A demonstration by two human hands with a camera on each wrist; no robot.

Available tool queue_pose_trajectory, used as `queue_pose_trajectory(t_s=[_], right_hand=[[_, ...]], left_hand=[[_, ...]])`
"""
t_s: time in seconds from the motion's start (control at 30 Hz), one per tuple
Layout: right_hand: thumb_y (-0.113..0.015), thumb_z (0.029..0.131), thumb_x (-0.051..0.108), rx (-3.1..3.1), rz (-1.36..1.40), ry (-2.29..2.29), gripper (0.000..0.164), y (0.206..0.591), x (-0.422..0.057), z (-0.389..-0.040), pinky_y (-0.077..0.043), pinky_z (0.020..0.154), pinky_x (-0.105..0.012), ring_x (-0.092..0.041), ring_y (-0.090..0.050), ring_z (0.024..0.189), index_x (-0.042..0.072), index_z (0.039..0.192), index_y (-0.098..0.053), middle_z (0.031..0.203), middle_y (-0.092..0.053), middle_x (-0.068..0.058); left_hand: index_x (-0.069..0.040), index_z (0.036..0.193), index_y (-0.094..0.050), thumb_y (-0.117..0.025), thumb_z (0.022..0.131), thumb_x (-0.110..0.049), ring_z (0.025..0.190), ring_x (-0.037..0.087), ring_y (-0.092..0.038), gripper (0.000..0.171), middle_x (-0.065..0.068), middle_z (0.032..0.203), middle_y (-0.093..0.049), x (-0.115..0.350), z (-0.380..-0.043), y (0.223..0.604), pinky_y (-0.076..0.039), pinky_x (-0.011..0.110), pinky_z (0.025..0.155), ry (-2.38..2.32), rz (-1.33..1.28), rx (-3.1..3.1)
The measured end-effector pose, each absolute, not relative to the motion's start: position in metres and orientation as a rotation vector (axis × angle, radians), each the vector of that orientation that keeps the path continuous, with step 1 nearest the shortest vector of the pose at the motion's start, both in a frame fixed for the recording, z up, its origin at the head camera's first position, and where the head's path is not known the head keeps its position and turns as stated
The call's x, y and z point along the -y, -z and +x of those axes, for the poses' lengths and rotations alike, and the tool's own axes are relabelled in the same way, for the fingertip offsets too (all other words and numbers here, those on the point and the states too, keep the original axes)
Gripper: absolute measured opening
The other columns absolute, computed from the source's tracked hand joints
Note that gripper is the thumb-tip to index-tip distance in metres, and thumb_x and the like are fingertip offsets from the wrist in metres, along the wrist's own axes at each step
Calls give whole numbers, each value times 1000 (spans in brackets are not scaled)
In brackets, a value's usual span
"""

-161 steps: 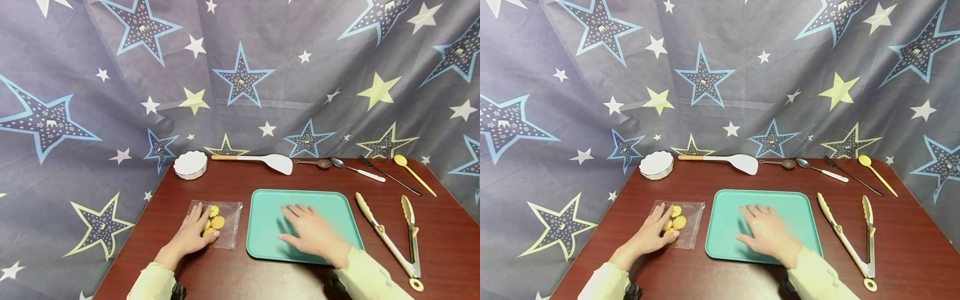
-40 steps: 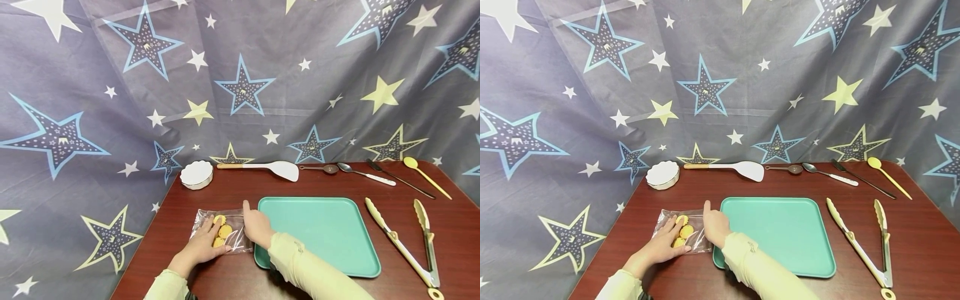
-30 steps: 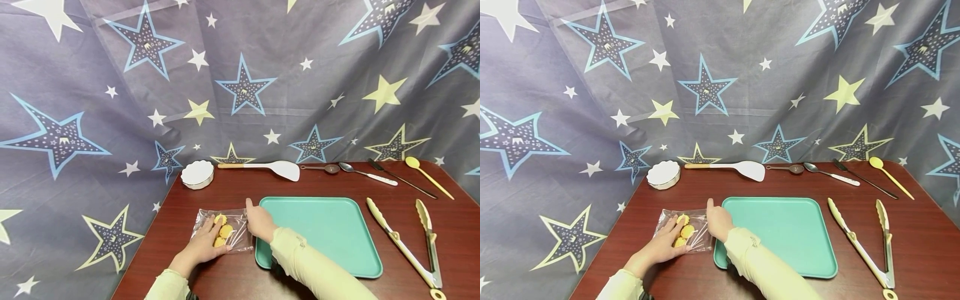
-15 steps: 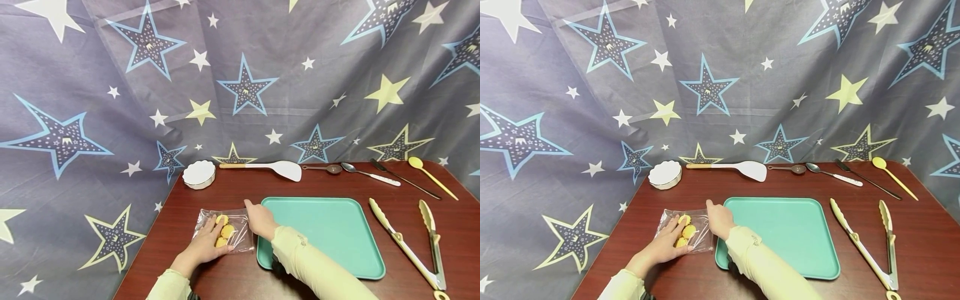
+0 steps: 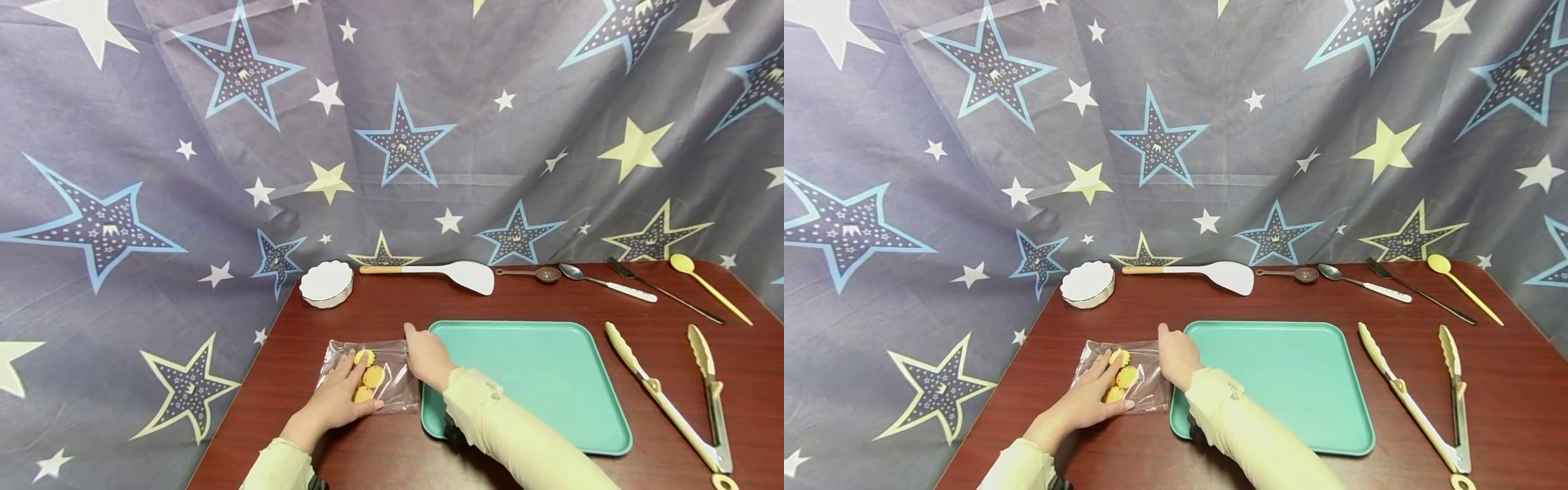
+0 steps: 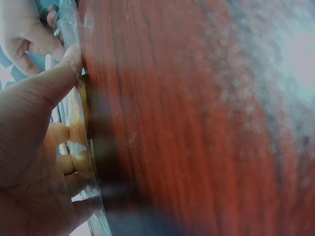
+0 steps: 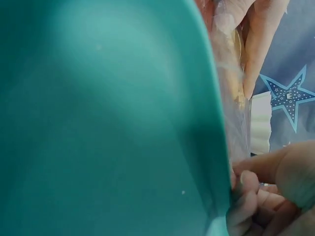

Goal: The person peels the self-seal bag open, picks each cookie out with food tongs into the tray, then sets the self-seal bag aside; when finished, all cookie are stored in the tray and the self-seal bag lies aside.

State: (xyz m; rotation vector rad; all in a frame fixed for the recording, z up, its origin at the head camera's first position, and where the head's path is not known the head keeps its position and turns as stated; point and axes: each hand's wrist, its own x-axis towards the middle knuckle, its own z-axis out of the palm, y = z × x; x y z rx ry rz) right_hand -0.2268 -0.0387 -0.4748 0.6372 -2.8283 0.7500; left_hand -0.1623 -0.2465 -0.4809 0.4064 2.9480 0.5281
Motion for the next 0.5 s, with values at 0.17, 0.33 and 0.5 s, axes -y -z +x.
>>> queue_pose_trajectory(t_s=[0.17,0.33,0.5], right_hand=[[-63,79,-8,2846,617,-789,46,475,37,-228,-52,56,-40,-33,-65,67,-3,125,-55,75,-65,-17],[-68,78,-2,2870,542,-796,49,475,37,-229,-52,58,-40,-32,-65,70,-5,125,-54,78,-67,-17],[-68,80,-2,2851,550,-783,45,476,34,-227,-51,54,-40,-31,-63,64,-7,122,-53,69,-63,-14]], left_hand=[[-2,148,-37,-73,80,-54,141,45,-23,92,28,154,-25,246,-163,480,-25,62,109,-532,415,-2957],[-3,149,-37,-72,81,-55,142,44,-22,91,27,154,-25,248,-163,479,-24,61,109,-543,405,-2944],[-3,148,-39,-69,87,-48,141,43,-24,82,28,153,-27,251,-165,481,-25,60,110,-584,422,-2947]])
